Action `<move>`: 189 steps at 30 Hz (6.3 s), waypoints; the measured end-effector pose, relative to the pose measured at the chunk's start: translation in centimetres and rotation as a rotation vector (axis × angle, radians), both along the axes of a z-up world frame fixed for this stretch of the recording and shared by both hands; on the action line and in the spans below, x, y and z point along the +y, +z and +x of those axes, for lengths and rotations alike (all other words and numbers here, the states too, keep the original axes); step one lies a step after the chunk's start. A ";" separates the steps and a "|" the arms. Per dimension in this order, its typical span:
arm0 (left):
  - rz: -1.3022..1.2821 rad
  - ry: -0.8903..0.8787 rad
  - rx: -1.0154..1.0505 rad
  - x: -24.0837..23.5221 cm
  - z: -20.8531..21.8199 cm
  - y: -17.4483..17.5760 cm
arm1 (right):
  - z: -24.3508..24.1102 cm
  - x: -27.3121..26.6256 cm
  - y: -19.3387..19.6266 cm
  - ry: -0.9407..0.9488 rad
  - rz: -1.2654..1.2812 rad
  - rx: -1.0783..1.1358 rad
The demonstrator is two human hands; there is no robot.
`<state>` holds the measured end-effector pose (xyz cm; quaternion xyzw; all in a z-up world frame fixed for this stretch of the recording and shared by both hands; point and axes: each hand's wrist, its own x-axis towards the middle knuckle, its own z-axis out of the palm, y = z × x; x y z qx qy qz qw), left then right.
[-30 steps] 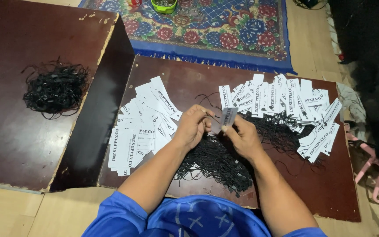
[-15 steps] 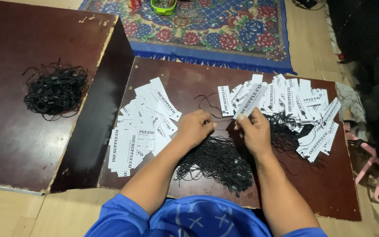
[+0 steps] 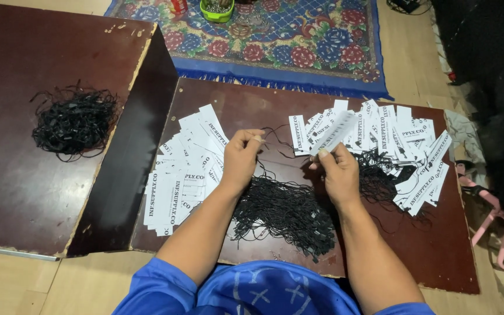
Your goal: The person sits at a table and repeatedly picks up white paper tags and black cords. They thread the cord through the tag and place the finished item on a growing pile on the table.
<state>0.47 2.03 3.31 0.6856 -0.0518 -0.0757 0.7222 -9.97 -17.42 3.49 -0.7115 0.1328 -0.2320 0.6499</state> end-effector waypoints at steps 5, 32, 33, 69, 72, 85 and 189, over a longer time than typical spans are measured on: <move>-0.581 -0.214 0.319 -0.3 0.9 -2.7 | 0.0 -0.5 -1.4 -0.008 0.027 0.026; 0.428 -0.231 -0.228 -0.5 -0.6 -2.0 | -1.2 -10.2 -1.5 -0.640 -0.663 -0.180; 0.413 -0.213 -0.206 -0.4 -0.7 -1.4 | -1.5 -10.6 -1.5 -0.658 -0.736 -0.168; 0.487 -0.295 -0.246 -1.2 -0.9 -3.7 | -7.8 -6.8 -2.4 0.088 -0.989 0.560; 0.479 -0.304 -0.251 -1.2 -1.1 -3.7 | -8.3 -6.6 -2.0 0.124 -0.925 0.501; 0.497 -0.312 -0.264 -1.4 -1.3 -4.0 | -9.2 -5.5 -2.9 -0.070 -0.815 0.248; 0.239 -0.290 -0.326 -1.1 -2.4 -0.5 | -2.8 -2.1 -0.5 0.127 -0.706 -0.105</move>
